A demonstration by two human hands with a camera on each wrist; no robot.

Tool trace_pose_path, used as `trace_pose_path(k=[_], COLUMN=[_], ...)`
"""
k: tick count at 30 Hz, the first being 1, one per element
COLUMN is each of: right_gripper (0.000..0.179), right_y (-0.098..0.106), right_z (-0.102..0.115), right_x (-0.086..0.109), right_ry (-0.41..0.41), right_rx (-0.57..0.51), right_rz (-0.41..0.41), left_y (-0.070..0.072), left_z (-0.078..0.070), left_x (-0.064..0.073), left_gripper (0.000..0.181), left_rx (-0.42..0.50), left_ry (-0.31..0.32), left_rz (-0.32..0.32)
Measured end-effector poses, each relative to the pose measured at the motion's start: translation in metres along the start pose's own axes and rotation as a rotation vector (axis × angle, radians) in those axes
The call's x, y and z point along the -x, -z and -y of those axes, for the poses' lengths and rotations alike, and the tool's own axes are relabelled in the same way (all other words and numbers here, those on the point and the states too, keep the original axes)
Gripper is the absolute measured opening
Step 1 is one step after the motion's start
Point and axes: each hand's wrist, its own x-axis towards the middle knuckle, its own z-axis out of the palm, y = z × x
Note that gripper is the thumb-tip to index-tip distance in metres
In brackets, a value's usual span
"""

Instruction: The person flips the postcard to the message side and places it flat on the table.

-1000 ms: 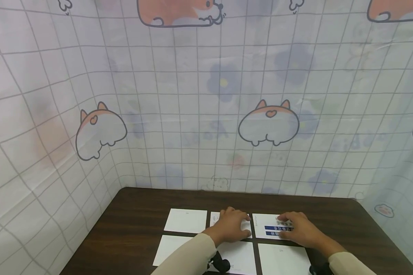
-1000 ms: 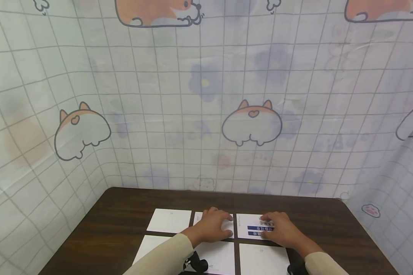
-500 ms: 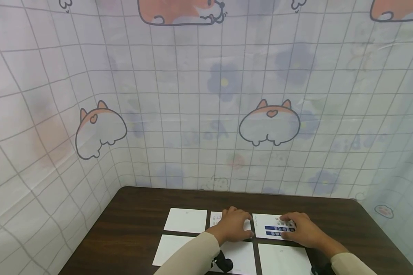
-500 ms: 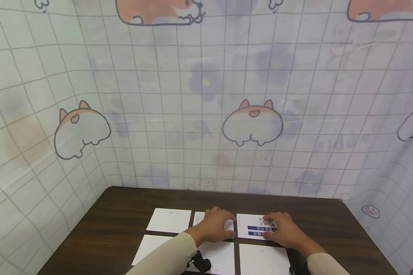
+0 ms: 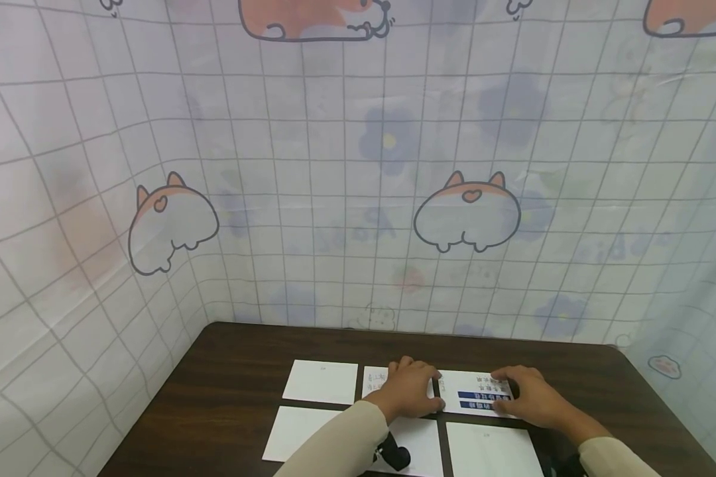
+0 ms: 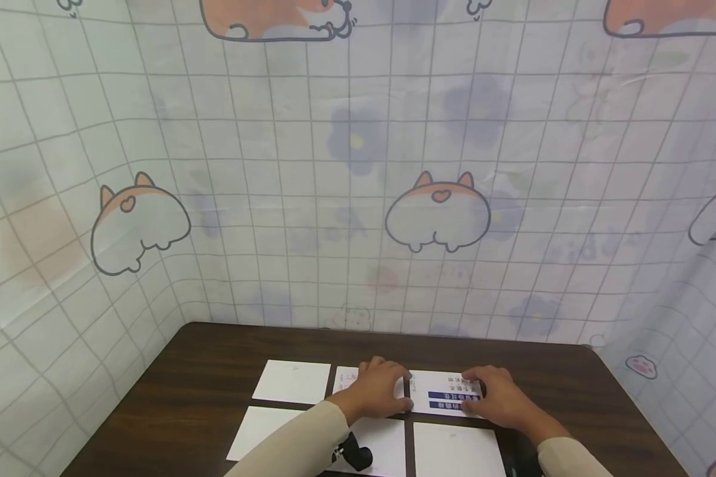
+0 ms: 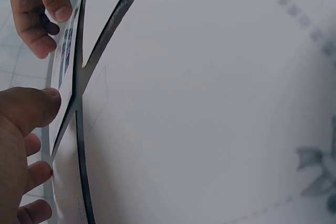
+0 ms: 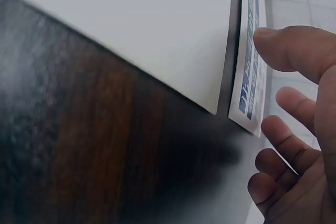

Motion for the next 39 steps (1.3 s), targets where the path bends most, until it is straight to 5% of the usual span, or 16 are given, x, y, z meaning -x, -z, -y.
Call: trace_pose_path(k=[12,28,39], right_gripper=[0.070,0.077,0.084], right_y=[0.007,0.010,0.012], right_z=[-0.004,-0.010,-0.007], right_x=[0.003,0.002,-0.004], right_ry=[-0.016,-0.019,-0.108], right_rx=[0.014,0.048,0.100], right_rz=[0.028,0.068,0.107], left_y=[-0.009,-0.003,-0.006], left_z=[-0.002,-0.010,-0.010], left_x=[-0.007,-0.002,-0.001], left_gripper=[0.051,0.059,0.066], left_rx=[-0.035,-0.050,-0.037], left_ry=[0.013,0.060,0.115], left_rz=[-0.017,-0.010,-0.010])
